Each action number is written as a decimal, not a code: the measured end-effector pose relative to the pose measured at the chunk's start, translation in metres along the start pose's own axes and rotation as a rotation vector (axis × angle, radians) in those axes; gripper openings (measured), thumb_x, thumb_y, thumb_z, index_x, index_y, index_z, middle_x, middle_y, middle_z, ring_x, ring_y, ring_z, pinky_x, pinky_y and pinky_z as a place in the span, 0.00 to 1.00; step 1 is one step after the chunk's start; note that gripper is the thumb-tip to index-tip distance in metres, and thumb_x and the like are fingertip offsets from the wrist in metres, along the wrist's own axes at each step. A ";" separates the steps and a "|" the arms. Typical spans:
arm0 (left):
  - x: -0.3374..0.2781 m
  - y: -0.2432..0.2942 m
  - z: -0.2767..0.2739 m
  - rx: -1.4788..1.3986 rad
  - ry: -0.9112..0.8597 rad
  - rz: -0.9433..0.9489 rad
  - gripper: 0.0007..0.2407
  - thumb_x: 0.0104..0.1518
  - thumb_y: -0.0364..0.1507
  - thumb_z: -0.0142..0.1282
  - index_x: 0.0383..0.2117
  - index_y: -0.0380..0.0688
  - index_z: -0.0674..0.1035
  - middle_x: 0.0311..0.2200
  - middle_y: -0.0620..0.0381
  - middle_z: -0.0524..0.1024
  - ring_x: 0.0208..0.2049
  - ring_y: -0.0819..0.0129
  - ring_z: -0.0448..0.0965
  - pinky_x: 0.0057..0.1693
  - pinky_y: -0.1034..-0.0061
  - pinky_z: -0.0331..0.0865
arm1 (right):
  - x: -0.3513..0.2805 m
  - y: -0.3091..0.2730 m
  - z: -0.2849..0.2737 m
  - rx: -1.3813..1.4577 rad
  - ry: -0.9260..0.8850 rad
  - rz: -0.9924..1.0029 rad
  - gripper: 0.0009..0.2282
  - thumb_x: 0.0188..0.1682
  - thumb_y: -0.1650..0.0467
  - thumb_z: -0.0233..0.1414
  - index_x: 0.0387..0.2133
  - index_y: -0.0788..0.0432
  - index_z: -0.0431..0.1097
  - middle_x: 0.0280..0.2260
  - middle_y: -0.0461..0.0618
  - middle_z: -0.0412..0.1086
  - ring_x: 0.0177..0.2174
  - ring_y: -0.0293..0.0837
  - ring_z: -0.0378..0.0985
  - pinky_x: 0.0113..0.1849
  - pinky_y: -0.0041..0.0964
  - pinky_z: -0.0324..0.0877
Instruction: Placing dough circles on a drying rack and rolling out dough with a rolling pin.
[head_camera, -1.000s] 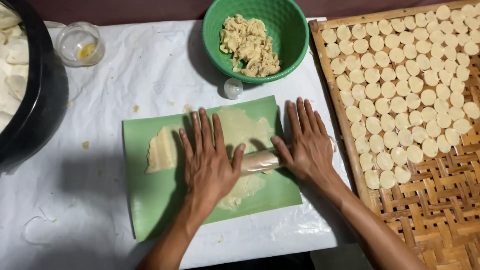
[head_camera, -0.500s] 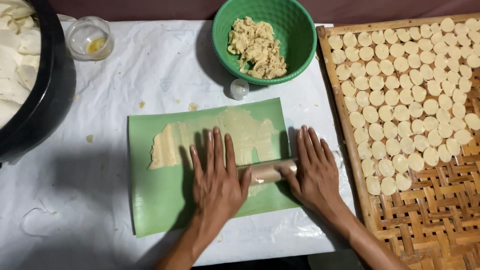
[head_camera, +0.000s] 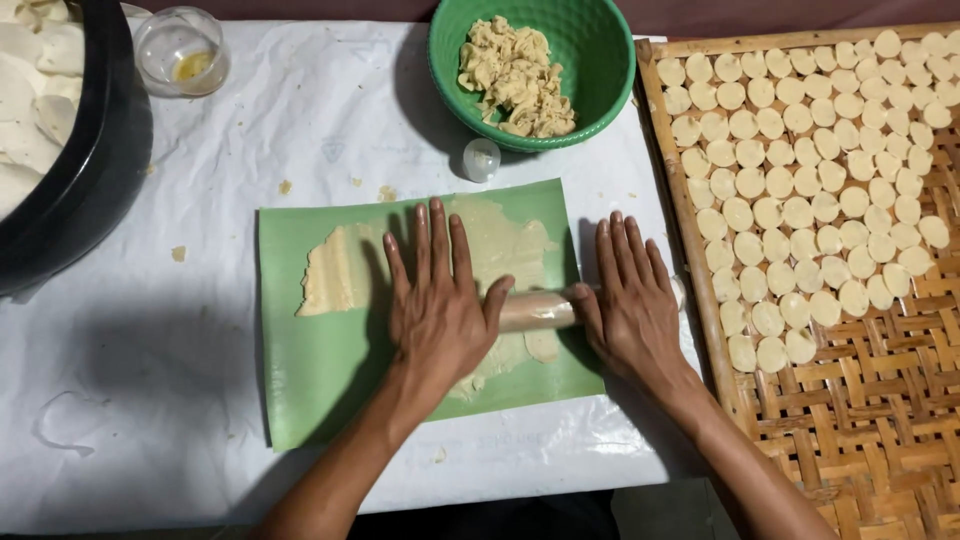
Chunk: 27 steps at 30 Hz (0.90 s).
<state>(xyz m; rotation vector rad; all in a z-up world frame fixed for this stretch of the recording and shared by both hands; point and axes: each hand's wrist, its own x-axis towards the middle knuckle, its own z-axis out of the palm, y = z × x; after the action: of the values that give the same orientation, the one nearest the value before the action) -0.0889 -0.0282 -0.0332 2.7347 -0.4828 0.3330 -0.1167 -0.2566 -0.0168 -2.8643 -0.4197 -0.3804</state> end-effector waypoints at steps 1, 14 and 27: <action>-0.005 0.003 -0.002 0.006 0.026 0.016 0.35 0.66 0.49 0.35 0.65 0.20 0.59 0.70 0.24 0.46 0.73 0.35 0.41 0.71 0.34 0.29 | -0.003 0.000 0.000 0.021 -0.021 0.001 0.34 0.59 0.56 0.31 0.66 0.76 0.45 0.68 0.74 0.47 0.68 0.65 0.46 0.66 0.58 0.42; -0.074 0.007 -0.028 -0.142 0.002 0.148 0.26 0.50 0.30 0.65 0.54 0.28 0.72 0.59 0.31 0.68 0.66 0.40 0.63 0.72 0.48 0.48 | -0.148 0.007 0.036 0.138 0.072 -0.037 0.28 0.37 0.69 0.65 0.55 0.43 0.70 0.62 0.56 0.61 0.62 0.56 0.64 0.62 0.51 0.66; 0.025 -0.071 -0.053 -0.073 -0.071 0.169 0.20 0.49 0.34 0.70 0.44 0.38 0.77 0.35 0.49 0.74 0.40 0.54 0.77 0.48 0.63 0.69 | 0.062 0.015 -0.010 0.184 0.393 -0.214 0.08 0.46 0.72 0.58 0.38 0.56 0.79 0.35 0.53 0.72 0.33 0.55 0.74 0.37 0.48 0.72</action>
<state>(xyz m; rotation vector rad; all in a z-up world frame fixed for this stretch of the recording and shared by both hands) -0.0488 0.0471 0.0013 2.6475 -0.7333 0.2557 -0.0569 -0.2573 0.0072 -2.4907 -0.6463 -0.8736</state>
